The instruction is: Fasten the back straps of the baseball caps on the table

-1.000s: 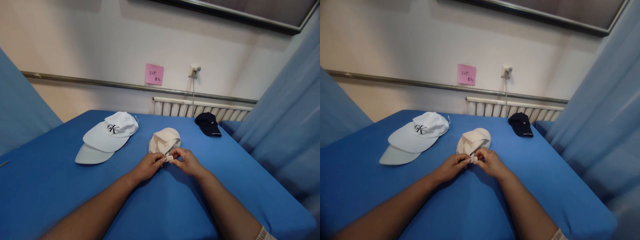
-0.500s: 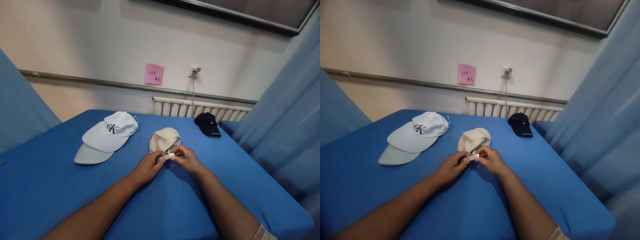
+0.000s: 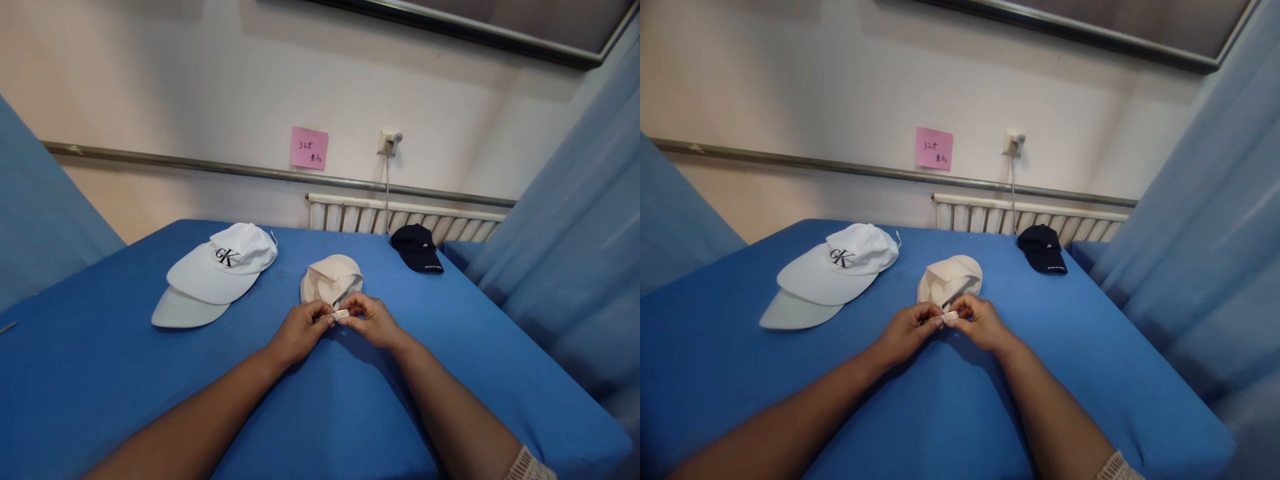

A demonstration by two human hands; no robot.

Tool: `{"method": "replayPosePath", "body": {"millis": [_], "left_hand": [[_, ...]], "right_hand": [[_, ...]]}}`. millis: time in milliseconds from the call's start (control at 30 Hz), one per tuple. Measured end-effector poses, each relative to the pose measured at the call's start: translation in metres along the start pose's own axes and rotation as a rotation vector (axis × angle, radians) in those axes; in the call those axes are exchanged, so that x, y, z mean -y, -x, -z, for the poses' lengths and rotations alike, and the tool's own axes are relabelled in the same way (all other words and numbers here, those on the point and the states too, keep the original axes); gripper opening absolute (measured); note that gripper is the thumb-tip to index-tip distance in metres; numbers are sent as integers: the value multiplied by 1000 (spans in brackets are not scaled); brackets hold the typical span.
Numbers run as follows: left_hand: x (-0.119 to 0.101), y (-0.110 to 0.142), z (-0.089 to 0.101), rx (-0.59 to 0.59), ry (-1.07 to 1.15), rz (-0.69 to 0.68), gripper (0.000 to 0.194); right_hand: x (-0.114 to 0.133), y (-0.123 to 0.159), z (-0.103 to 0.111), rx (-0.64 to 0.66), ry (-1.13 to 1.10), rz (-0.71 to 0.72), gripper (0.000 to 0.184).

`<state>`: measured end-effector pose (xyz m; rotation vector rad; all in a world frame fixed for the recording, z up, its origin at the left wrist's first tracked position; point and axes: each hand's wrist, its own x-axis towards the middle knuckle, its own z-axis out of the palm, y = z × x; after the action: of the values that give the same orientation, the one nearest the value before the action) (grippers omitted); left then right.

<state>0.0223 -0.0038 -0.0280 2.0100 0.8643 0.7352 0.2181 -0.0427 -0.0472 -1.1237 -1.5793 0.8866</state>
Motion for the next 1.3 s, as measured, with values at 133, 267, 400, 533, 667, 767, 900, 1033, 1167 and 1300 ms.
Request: {"method": "replayPosePath", "body": {"millis": [133, 267, 400, 533, 667, 767, 900, 1033, 1167, 1300], "left_hand": [[-3, -2, 3, 31, 9, 59, 27], [-4, -3, 1, 29, 91, 150, 29], [-5, -3, -3, 42, 120, 157, 29], [-11, 1, 0, 29, -6, 75, 30], [-17, 4, 8, -22, -150, -32, 26], [-14, 4, 11, -74, -153, -43, 21], [-8, 1, 5, -82, -109, -33, 18], [-8, 0, -2, -93, -124, -37, 16], [-12, 3, -2, -77, -231, -63, 13], [-16, 7, 0, -75, -362, -146, 21]], "right_hand": [[0, 0, 3, -22, 26, 11, 20], [0, 0, 1, 7, 38, 2, 20], [-2, 1, -2, 60, 3, -11, 19], [-4, 0, -3, 20, -27, -27, 21], [-7, -4, -1, -77, -176, -49, 28], [-9, -6, 0, -88, -234, -65, 31], [-8, -3, -1, -47, -103, -55, 27], [-2, -1, -2, -37, 78, -21, 21], [1, -1, -1, -39, 111, -17, 19], [-6, -2, -3, -26, 55, -16, 20]]}}
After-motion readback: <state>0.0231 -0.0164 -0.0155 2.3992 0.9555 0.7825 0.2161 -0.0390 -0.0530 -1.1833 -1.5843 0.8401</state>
